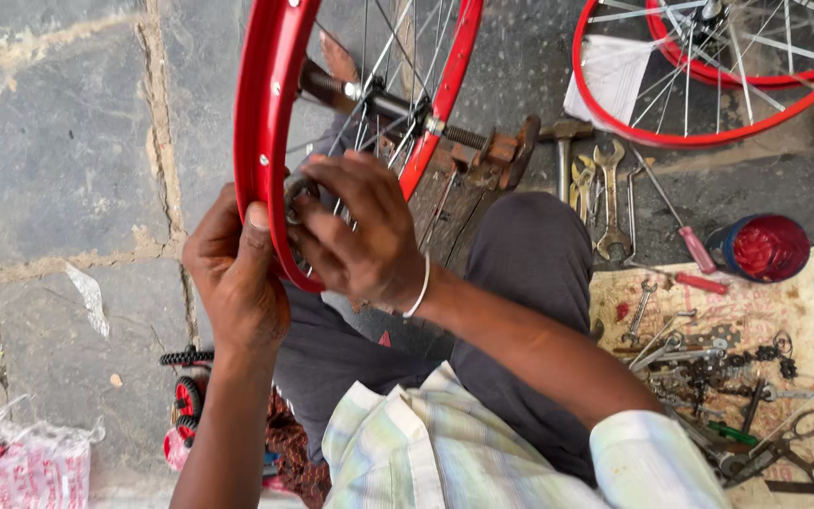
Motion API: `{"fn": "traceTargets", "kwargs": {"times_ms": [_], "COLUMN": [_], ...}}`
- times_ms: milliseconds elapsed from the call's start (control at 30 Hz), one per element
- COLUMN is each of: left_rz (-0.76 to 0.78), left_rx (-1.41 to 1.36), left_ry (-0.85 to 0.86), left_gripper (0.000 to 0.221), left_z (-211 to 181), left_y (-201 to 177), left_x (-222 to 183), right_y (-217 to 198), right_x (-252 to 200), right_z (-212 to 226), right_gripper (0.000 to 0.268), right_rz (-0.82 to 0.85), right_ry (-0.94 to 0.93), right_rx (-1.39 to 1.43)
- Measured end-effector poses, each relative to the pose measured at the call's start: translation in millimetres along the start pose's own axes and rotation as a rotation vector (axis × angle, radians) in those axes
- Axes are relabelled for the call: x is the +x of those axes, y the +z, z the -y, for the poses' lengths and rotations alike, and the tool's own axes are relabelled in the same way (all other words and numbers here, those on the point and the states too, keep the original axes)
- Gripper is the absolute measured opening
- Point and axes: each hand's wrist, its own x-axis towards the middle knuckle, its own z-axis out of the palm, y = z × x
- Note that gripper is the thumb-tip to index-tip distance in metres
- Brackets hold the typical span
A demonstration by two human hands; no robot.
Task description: The person inserts metal spokes into the hub and rim of a red bicycle wheel, threading them through the holes by hand and securing them with small metal nuts.
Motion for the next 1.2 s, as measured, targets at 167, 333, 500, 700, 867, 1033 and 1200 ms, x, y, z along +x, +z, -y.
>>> {"fn": "traceTargets", "kwargs": {"times_ms": [167, 333, 500, 700, 867, 1033, 1200], "left_rz": [-0.075, -0.206, -0.189, -0.145, -0.157, -0.164, -0.088], "left_rx": [-0.019, 0.032, 0.064, 0.009, 0.038, 0.069, 0.044], "left_ry": [0.161, 0.113, 0.122, 0.125, 0.124, 0.126, 0.105], "left_gripper": [0.032, 0.026, 0.027, 0.027, 0.029, 0.027, 0.03], "left_z": [1, 10, 5, 3, 6, 8, 13], "left_y": [1, 10, 18, 20, 15, 7, 0], "left_x": [4, 4, 4, 4, 3, 2, -6], "right_y": [-4, -6, -18, -13, 7, 20, -2], "right_x": [3, 9, 33, 43, 31, 13, 10], "right_z": [-12, -4, -25, -50, -35, -7, 4], "right_gripper": [0.037, 0.034, 0.055, 0.031, 0.031, 0.027, 0.032], "right_rz": [-0.093, 0.037, 0.257, 0.539, 0.285, -0.002, 0.011], "right_ry": [0.145, 0.322, 0.224, 0.224, 0.157, 0.142, 0.176], "right_rx": [0.212, 0.265, 0.542, 0.863, 0.38, 0.193, 0.22]}}
